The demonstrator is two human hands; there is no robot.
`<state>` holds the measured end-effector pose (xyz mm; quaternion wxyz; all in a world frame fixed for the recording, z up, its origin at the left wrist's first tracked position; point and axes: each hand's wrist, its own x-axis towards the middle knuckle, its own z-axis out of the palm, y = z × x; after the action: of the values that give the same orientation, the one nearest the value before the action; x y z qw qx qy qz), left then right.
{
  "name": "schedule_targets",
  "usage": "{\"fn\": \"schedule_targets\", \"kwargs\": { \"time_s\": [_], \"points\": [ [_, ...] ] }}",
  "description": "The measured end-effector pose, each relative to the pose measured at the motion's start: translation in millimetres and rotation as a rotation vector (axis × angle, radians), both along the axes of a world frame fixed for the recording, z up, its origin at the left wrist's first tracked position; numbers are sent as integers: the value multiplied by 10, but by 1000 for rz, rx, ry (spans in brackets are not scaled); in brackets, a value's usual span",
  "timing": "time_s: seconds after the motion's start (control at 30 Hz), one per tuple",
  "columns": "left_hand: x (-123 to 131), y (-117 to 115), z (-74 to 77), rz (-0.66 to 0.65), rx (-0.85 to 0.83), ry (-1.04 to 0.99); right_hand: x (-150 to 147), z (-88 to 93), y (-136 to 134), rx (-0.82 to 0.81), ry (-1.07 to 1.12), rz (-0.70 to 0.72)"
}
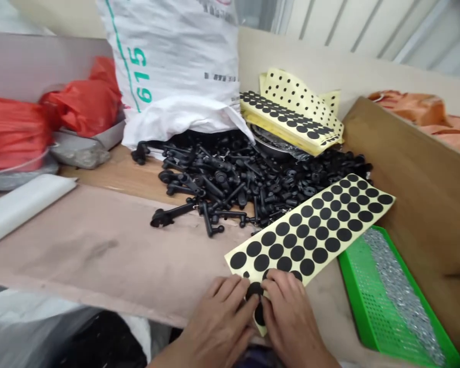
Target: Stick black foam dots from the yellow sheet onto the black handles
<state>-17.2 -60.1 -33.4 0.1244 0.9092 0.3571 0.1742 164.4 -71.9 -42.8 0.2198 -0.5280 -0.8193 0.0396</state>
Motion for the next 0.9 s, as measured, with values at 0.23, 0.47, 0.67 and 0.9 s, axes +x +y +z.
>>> {"fn": "schedule_targets", "kwargs": {
  "time_s": [0.23,0.47,0.67,0.9],
  "points": [
    [12,22,-167,29,193,-97,-5,101,32,-90,97,15],
    [32,17,-140,52,239,-98,-62,72,101,-47,-26,-27],
    [38,6,-201,53,205,-63,-90,143,86,-105,42,0],
    [-61,18,-124,9,96,-246,-98,252,80,-249,278,82]
  ]
}}
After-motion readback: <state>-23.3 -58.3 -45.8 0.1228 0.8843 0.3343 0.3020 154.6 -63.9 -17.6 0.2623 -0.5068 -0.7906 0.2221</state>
